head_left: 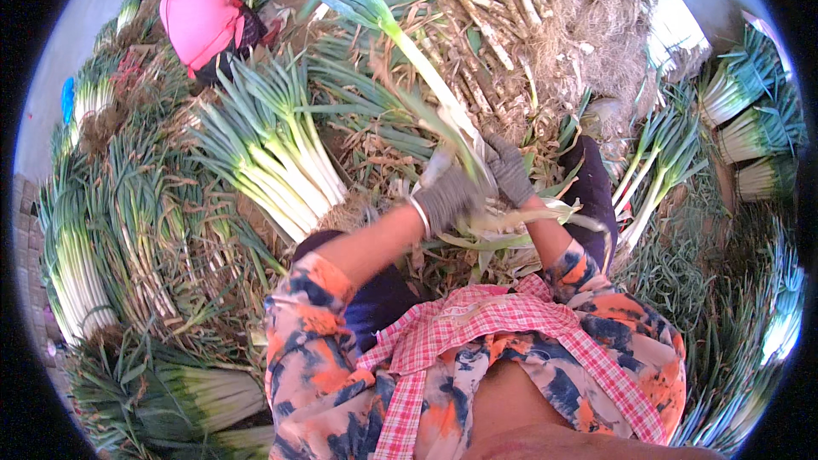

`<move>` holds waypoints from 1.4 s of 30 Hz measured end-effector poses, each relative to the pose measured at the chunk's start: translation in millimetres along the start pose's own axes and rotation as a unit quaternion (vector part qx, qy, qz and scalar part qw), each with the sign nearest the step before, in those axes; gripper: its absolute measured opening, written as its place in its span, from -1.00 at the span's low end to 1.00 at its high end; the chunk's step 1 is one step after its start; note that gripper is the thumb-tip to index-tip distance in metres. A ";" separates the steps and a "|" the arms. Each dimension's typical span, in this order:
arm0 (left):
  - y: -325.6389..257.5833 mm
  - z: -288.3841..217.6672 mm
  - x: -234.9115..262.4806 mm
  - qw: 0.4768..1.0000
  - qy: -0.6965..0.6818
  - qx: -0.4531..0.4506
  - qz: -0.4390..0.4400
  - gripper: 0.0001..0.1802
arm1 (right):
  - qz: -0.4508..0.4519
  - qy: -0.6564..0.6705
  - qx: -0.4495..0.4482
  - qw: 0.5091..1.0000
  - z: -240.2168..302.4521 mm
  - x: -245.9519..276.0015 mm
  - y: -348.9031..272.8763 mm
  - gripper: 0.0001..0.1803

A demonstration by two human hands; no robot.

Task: The person cleans individual leeks by hand by stripping away the outer dirty layers and placing the cleaned stalks onto a pile.

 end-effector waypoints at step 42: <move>-27.5 -70.7 117.1 0.906 -0.270 -0.325 -0.021 -0.66 | -0.019 0.188 -0.020 0.982 45.2 -16.9 109.8 -0.75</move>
Point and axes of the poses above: each hand's wrist, its own y-axis towards the middle knuckle, its own x-axis out of the back of the hand, z = x × y, the point moved 4 cm from there along y, towards the middle knuckle, and after that the axes turned 11 degrees about x, right-handed, at the moved point
